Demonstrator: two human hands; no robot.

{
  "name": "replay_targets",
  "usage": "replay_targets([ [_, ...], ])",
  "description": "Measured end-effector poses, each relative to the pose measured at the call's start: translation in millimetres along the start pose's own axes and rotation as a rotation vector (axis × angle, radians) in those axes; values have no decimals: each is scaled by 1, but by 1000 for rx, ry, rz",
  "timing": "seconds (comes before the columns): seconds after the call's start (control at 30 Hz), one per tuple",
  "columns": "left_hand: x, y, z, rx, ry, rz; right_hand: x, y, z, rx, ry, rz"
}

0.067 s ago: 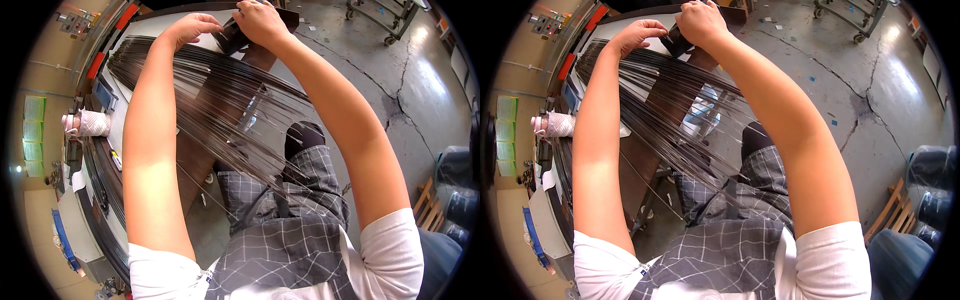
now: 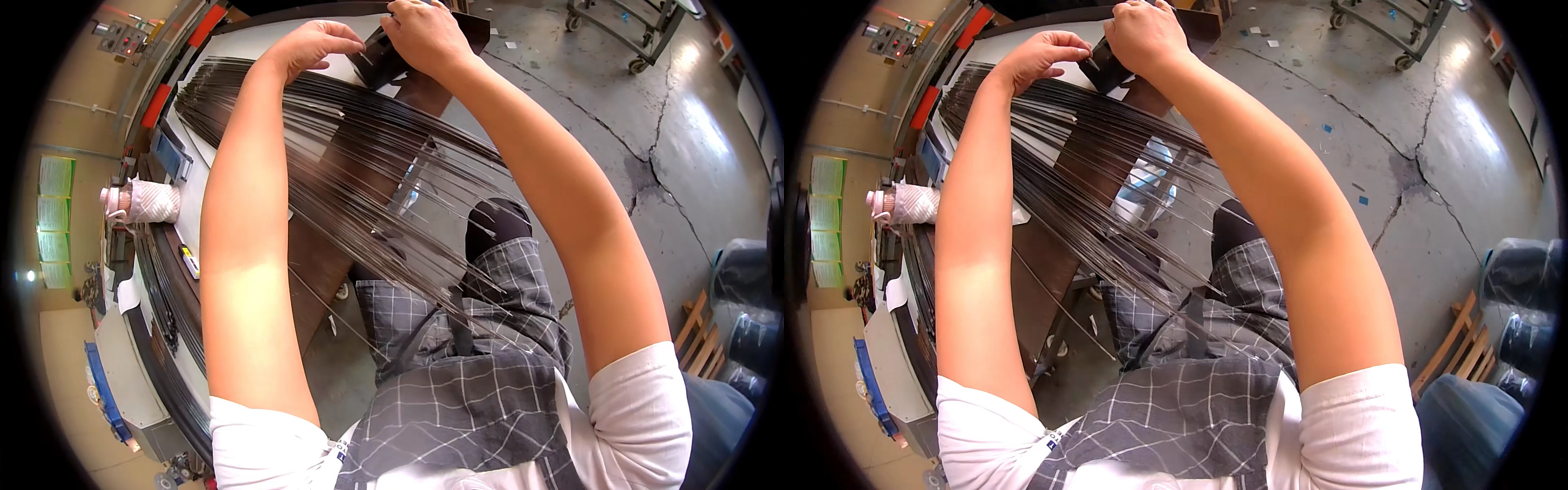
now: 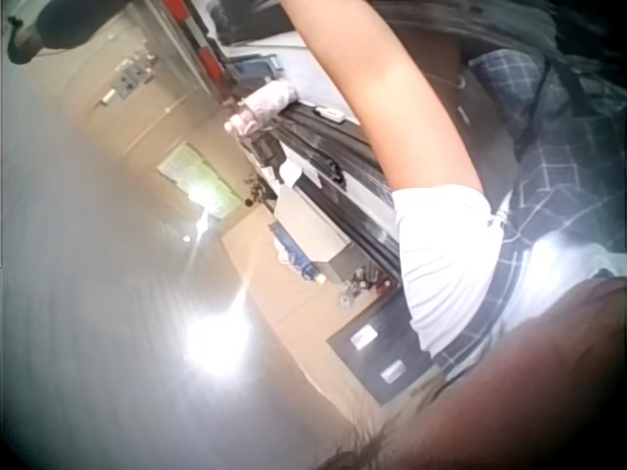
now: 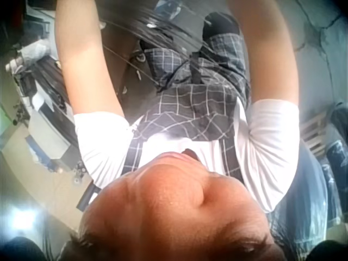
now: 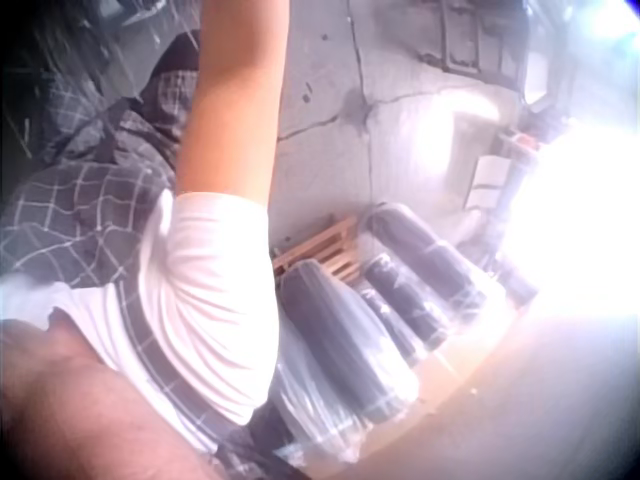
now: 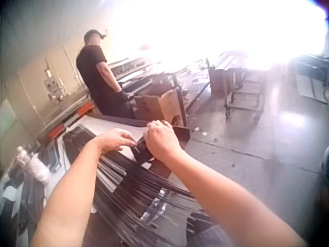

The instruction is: The person repeatedly wraps a bundle of long, thin metal rods with clear plastic tape. They hold the bundle in their left hand and use their right hand to pull tape from a dispenser, wrapping it around the rods multiple times to secure them. The process is continuous and repetitive throughout the clip.

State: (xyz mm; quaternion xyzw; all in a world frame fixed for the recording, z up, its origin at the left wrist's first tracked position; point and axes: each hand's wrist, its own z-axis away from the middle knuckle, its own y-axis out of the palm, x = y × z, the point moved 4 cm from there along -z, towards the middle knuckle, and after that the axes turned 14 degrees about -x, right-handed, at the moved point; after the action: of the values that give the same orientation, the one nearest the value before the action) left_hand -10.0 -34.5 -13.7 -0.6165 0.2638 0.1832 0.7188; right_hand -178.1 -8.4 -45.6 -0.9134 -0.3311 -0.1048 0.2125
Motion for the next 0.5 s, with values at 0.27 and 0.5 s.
replay_targets([
  [0.27, 3, -28, 0, -39, 2, 127, 0, 14, -16, -23, 56, 65],
  [0.5, 21, -18, 5, -17, -154, 137, 2, 14, -11, -61, 46, 135],
])
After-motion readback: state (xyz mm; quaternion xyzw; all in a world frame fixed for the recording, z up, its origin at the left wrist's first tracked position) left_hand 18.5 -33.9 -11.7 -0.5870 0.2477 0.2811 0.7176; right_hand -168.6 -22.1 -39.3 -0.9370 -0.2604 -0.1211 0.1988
